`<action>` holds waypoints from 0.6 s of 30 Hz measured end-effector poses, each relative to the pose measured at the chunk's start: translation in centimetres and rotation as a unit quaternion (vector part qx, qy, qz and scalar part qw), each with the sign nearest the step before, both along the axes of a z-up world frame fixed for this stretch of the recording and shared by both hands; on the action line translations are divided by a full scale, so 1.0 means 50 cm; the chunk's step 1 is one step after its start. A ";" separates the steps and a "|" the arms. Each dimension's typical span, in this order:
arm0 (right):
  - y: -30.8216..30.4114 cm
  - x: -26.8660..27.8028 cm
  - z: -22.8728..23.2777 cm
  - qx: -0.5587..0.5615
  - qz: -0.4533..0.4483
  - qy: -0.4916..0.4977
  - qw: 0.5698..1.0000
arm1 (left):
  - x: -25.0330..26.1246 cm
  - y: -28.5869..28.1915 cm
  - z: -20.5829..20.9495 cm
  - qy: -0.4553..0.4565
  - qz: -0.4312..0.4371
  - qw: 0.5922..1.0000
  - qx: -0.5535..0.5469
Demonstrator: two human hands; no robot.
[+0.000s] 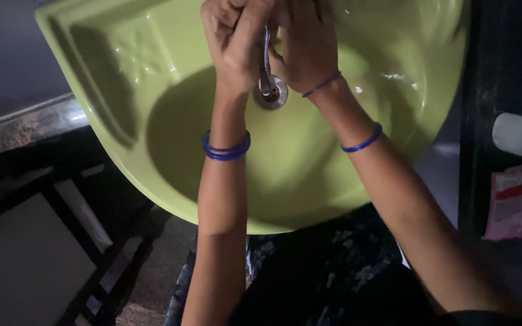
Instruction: The person scrubs a light green pedestal sink with a dark sponge, cleaning the basin, faucet, and pedestal. They rinse the sponge under running water and continue wiping the sink surfaces and the floor around the base.
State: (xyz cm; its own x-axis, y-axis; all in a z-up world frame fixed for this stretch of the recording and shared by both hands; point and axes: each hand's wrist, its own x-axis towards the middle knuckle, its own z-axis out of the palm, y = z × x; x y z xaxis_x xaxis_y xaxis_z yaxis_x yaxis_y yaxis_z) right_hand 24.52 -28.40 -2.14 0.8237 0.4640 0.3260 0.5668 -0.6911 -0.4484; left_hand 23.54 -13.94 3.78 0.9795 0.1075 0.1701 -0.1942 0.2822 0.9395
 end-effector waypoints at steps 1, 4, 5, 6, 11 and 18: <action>0.007 -0.007 0.000 -0.001 -0.020 -0.018 1.000 | 0.001 0.006 -0.001 -0.022 -0.024 0.999 0.021; 0.022 -0.022 -0.001 0.010 -0.004 -0.006 1.000 | 0.008 0.001 -0.016 -0.031 -0.004 0.999 -0.044; 0.024 -0.024 -0.003 0.015 0.013 0.009 1.000 | 0.007 0.004 -0.022 -0.040 -0.017 0.999 -0.033; 0.025 -0.025 -0.006 -0.002 0.011 -0.005 1.000 | 0.007 0.006 -0.028 -0.048 -0.029 0.998 -0.022; 0.026 -0.019 -0.017 0.011 -0.001 -0.009 1.000 | 0.006 0.001 -0.038 -0.034 0.018 0.999 -0.013; -0.014 -0.015 -0.019 -0.022 -0.079 0.006 0.997 | -0.004 -0.015 -0.022 -0.050 0.034 0.998 -0.004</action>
State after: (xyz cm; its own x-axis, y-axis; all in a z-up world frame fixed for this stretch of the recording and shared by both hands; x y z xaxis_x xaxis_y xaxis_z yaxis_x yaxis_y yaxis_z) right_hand 23.78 -29.08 -3.11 0.8914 0.3419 0.2975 0.4440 -0.7904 -0.4220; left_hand 23.36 -14.71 2.67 0.9485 0.1739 0.2649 -0.3048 0.2724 0.9126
